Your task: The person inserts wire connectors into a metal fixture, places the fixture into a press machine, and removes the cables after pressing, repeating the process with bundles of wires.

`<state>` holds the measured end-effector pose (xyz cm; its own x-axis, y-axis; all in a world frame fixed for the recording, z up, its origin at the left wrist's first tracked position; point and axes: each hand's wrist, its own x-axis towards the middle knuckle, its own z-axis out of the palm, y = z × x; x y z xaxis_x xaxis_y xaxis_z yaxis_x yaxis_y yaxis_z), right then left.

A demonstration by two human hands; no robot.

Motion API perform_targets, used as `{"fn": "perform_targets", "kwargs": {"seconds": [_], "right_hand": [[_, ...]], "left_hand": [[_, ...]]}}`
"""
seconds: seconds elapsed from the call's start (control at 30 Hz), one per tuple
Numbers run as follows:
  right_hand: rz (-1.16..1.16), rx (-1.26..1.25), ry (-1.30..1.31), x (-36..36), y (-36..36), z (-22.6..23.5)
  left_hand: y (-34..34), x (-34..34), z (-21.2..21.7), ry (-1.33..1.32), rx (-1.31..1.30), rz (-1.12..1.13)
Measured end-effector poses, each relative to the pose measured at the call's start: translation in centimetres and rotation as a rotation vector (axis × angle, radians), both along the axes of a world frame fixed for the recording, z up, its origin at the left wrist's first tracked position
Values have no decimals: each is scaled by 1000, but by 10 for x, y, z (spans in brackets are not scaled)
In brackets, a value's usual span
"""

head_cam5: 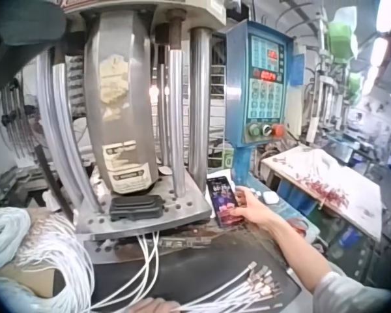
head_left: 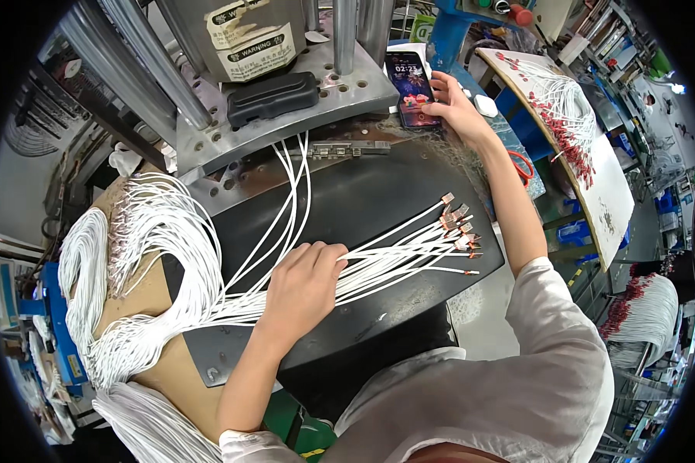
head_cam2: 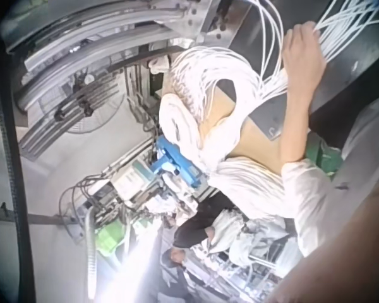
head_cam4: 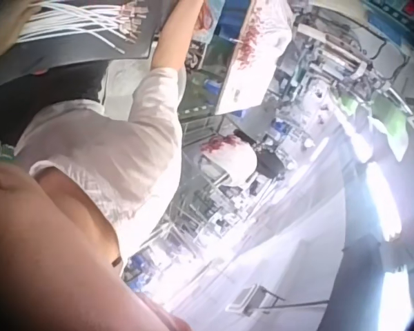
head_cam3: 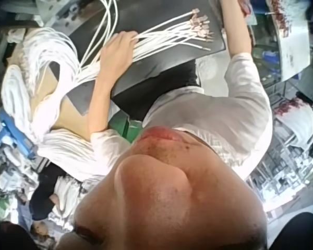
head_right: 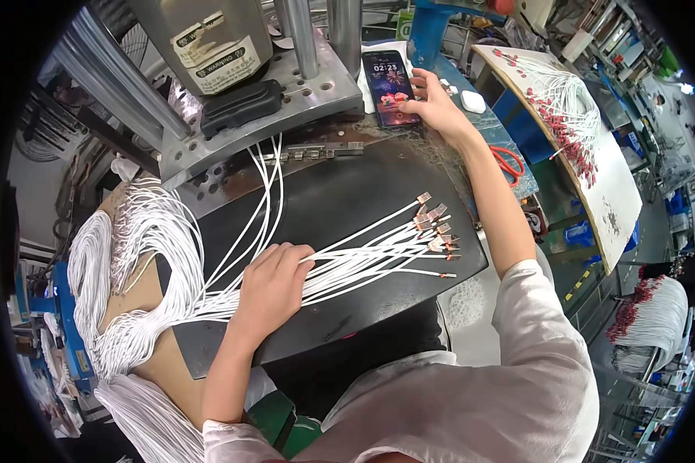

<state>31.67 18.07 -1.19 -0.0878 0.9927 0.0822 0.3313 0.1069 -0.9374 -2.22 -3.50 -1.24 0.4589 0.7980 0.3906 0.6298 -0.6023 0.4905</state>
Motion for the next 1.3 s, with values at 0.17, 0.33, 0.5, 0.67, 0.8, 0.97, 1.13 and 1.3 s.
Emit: {"fn": "perform_targets", "kwargs": {"seconds": [0.17, 0.33, 0.5, 0.67, 0.8, 0.97, 1.13, 1.3], "right_hand": [[16, 26, 43, -6, -2, 0], [-28, 69, -75, -3, -4, -10], [-5, 14, 53, -5, -10, -6], [-15, 27, 4, -2, 0, -2], [-6, 14, -30, -14, -9, 5], [43, -8, 12, -8, -10, 2], [66, 4, 22, -7, -8, -2], [45, 20, -3, -7, -6, -3]], "left_hand": [[-6, -5, -2, 28, 28, 26], [-7, -4, -3, -2, 56, 41], [-11, -5, -5, -26, 21, 39], [-7, -1, -3, -32, 33, 41], [-7, -3, -5, -38, 43, 39], [-10, -2, -4, -36, 38, 32], [-11, -3, -4, -30, 30, 34], [-9, -3, -4, -21, 41, 30]]}}
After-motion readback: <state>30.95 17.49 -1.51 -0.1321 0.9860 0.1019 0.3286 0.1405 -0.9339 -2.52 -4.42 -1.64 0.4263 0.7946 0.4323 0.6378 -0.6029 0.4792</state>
